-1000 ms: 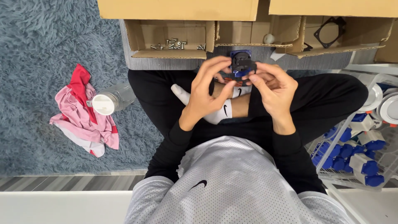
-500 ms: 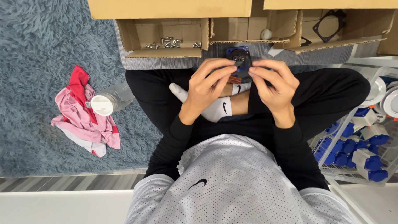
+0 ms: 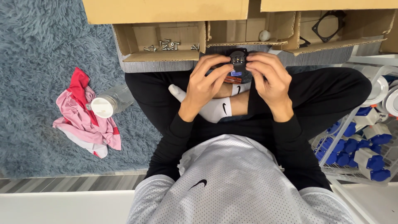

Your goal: Assembling and inspecting small plastic components using a screwdriver while sitting on the floor.

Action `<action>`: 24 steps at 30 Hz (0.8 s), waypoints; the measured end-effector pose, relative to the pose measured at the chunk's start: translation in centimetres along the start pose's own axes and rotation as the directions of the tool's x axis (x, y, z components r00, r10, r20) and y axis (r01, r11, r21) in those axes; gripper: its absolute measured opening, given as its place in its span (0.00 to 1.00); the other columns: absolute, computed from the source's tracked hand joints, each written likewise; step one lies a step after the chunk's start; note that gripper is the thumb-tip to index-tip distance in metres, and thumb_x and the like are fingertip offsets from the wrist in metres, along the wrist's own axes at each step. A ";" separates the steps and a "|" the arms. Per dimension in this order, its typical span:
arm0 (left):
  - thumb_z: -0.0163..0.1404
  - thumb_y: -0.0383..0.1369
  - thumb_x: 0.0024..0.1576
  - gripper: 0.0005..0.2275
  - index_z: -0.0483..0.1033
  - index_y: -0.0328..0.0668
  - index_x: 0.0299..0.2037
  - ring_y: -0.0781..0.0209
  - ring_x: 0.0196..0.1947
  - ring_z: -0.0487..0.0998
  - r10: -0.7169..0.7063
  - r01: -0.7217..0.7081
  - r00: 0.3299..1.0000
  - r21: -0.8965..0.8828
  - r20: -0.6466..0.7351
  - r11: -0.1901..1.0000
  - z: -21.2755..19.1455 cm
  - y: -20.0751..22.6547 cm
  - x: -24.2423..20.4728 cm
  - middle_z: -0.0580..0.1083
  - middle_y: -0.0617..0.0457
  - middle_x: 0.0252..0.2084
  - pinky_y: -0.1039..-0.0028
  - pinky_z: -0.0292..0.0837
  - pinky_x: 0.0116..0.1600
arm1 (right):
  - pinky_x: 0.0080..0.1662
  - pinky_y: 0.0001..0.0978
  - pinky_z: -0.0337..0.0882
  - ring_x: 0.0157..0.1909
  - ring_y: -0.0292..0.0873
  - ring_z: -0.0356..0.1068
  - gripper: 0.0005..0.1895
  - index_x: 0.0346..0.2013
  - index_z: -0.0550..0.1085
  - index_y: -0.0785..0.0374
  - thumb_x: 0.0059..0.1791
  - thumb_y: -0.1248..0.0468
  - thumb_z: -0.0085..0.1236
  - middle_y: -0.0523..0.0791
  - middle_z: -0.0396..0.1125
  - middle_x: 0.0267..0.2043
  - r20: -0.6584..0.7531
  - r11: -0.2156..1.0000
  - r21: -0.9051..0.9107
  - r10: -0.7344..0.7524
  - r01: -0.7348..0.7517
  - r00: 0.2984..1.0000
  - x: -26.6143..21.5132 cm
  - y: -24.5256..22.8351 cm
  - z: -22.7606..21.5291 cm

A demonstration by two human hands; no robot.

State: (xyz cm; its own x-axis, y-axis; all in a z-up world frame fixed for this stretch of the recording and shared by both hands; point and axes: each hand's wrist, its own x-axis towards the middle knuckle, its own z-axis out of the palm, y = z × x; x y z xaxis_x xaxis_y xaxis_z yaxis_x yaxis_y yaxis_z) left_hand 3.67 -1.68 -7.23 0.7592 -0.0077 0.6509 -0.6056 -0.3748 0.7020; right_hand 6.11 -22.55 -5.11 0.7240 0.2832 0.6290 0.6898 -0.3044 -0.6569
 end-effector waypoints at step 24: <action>0.54 0.26 0.69 0.05 0.84 0.36 0.45 0.41 0.54 0.85 -0.075 0.083 0.986 -0.049 0.147 0.995 -1.0 0.7 -0.1 0.79 0.45 0.52 0.55 0.84 0.58 | 0.58 0.54 0.80 0.58 0.67 0.79 0.04 0.44 0.83 0.75 0.60 0.77 0.62 0.59 0.73 0.51 0.136 0.995 0.060 0.068 -0.077 0.988 -2.1 1.6 -0.6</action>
State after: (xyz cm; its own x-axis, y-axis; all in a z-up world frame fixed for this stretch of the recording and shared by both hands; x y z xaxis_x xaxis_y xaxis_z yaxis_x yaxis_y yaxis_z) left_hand 2.90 -1.05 -6.53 0.8294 -0.1161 0.5464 -0.5513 -0.3284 0.7670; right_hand 5.68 -24.17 -7.20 0.7631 0.3833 0.5204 0.6314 -0.2702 -0.7269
